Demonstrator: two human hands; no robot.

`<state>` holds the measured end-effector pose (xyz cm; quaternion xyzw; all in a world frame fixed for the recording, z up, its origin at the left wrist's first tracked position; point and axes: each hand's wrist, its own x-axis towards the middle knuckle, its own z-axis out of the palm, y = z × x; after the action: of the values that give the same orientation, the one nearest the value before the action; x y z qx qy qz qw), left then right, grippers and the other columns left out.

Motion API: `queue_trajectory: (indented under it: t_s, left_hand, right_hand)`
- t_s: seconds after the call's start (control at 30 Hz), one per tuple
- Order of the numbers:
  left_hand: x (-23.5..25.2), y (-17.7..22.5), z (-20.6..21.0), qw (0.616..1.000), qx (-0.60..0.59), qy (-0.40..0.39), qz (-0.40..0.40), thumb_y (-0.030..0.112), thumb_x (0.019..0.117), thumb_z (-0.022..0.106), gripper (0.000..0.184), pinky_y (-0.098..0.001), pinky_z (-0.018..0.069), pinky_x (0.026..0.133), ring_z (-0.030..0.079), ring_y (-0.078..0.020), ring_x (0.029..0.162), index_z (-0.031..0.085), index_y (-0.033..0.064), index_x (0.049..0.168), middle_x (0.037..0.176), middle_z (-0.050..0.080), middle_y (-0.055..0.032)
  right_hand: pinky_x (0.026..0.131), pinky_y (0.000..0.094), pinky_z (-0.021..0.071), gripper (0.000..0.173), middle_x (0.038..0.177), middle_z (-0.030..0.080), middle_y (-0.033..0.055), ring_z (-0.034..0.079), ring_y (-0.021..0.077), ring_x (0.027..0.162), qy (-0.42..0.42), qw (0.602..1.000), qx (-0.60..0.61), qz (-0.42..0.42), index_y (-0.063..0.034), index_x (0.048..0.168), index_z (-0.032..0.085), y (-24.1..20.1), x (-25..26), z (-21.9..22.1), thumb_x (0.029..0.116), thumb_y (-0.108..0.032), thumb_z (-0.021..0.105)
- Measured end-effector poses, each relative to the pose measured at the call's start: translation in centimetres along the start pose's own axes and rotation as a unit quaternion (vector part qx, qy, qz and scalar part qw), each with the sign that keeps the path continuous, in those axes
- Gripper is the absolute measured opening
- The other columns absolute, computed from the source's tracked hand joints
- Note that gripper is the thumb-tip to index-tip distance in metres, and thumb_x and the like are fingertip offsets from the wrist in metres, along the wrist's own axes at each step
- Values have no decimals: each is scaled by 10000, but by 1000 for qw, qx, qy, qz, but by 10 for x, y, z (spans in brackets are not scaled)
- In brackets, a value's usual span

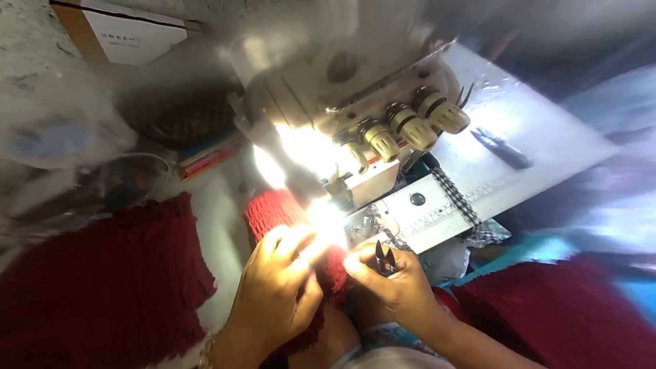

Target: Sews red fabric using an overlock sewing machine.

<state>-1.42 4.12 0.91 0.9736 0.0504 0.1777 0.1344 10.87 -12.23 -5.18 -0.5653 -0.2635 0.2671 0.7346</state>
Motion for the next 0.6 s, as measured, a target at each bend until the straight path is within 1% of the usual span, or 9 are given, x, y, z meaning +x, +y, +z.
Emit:
queue_trajectory:
  t_s: [0.13,0.2,0.27,0.33,0.37,0.4,0.47,0.53,0.6]
  left_hand:
    - [6,-10,-1,1000,-3,-6,-3,225,972,399,454,-370,430,1056,598,-208,1222,735,207,1276,1268,705,-51]
    - [13,-17,-2,1000,5,-8,0,231,962,409,452,-375,452,993,609,-224,1218,745,203,1263,1261,712,-67]
    - [18,-23,-4,1000,19,-16,2,235,961,415,447,-366,470,959,620,-216,1200,751,204,1254,1250,714,-70]
    - [22,-25,-6,999,42,-19,12,240,954,418,447,-377,464,883,641,-224,1153,755,191,1243,1246,719,-85]
    - [22,-23,-6,997,66,-19,17,254,960,414,449,-382,479,873,654,-233,1141,755,188,1243,1243,723,-86]
    - [22,-20,-4,995,94,-15,19,278,970,411,448,-380,506,886,665,-239,1135,759,192,1239,1234,729,-79]
    - [17,-15,1,994,111,1,7,303,1010,410,432,-377,505,893,661,-260,1157,766,192,1227,1251,730,-74]
    - [13,-12,6,995,100,15,-9,319,1050,420,407,-385,491,975,636,-274,1224,766,196,1227,1283,718,-75]
    - [10,-10,9,995,94,22,-22,323,1045,445,392,-404,483,1026,618,-291,1260,765,192,1228,1301,707,-82]
  right_hand:
    - [540,73,417,30,753,674,-107,505,-97,594,8,1000,-9,-11,-101,869,744,0,12,4,886,-123,730]
    - [517,72,401,38,689,625,-138,477,-108,558,9,1000,-26,2,-117,837,734,-4,24,7,874,-128,732]
    - [489,79,380,101,628,563,-165,451,-113,522,12,999,-39,25,-155,765,690,-7,35,10,846,-140,749]
    - [496,92,401,156,622,572,-156,482,-97,529,19,999,-26,40,-175,716,658,-6,42,12,820,-125,762]
    - [506,94,410,157,632,585,-146,496,-89,539,23,999,-21,41,-173,714,660,-6,42,14,817,-117,765]
    - [514,93,422,148,642,600,-137,511,-86,548,26,999,-21,35,-165,719,670,-5,41,14,819,-112,764]
    - [517,89,422,143,642,597,-129,507,-85,548,31,999,-35,16,-150,728,673,-3,38,15,835,-124,765]
    - [499,81,388,138,640,586,-133,470,-96,532,41,998,-46,3,-142,734,684,-2,35,15,844,-142,767]
    - [507,82,399,77,704,640,-114,486,-93,552,46,999,-23,-2,-113,792,728,2,30,15,865,-124,752]
